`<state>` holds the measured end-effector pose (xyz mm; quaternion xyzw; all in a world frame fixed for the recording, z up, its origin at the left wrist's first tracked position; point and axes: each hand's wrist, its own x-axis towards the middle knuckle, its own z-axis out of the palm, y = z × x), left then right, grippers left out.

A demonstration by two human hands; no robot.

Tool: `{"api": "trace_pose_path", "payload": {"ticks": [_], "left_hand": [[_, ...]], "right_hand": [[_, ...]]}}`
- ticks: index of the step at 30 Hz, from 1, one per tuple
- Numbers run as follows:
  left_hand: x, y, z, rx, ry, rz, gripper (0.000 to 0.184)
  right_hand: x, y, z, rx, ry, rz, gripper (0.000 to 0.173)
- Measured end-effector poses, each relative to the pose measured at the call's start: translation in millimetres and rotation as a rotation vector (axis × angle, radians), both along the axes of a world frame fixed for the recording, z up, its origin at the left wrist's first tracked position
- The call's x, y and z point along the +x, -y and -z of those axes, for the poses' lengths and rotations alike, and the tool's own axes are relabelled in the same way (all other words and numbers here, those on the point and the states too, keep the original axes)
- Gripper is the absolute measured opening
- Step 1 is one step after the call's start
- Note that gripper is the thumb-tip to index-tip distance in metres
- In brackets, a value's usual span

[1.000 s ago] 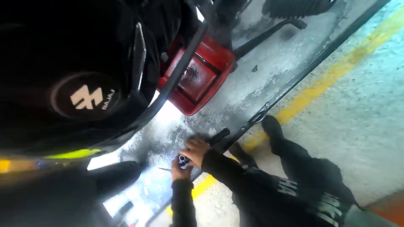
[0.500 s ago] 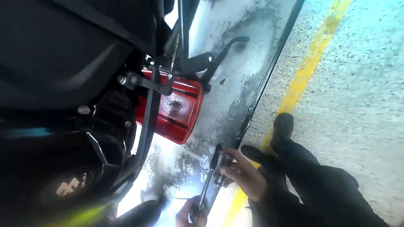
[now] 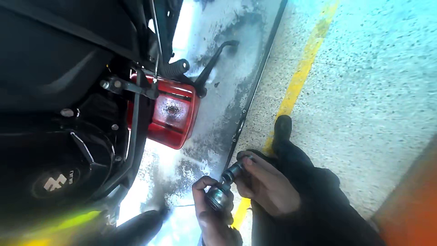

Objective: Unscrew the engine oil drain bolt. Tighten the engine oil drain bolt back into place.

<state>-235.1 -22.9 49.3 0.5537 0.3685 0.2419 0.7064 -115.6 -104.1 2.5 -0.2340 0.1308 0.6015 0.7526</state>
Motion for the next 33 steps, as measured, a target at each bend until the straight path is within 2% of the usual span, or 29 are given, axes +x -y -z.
{"api": "trace_pose_path", "payload": {"ticks": [4, 7, 10, 15, 18, 20, 25, 27, 30, 32, 33], "left_hand": [[-9, -2, -18, -0.076, 0.035, 0.091, 0.054], [-7, -4, -21, -0.016, 0.005, 0.166, 0.060], [-11, -9, -20, 0.126, -0.061, 0.266, 0.057], [-26, -19, -24, 0.543, -0.232, 0.522, 0.052], [-32, -18, -26, 0.645, -0.254, 0.537, 0.050], [-36, -18, -27, 0.585, -0.249, 0.503, 0.055], [-51, -16, -17, 0.134, -0.070, 0.399, 0.089], [-54, -8, -9, 0.108, -0.047, 0.366, 0.093], [-50, 9, -2, 0.112, -0.031, 0.189, 0.068], [-41, 19, 0, 0.099, 0.008, 0.058, 0.046], [-37, 23, 1, 0.124, -0.004, 0.018, 0.037]], "right_hand": [[4, 11, 6, -0.045, -0.017, -0.020, 0.022], [9, 11, -3, -0.057, 0.048, -0.140, 0.019], [14, 12, -9, -0.062, 0.126, -0.205, 0.019], [26, 12, -12, -0.116, 0.233, -0.432, 0.023], [8, 7, -17, -0.065, 0.209, -0.345, 0.019], [0, 8, -14, -0.023, 0.161, -0.294, 0.019], [-10, 3, 1, 0.157, 0.153, -0.185, 0.019], [-10, -1, 8, 0.247, 0.148, -0.155, 0.020], [-13, -9, 17, 0.287, 0.048, -0.050, 0.026], [-21, -14, 12, 0.177, -0.050, 0.045, 0.039], [-25, -16, 7, 0.084, -0.099, 0.104, 0.040]]}}
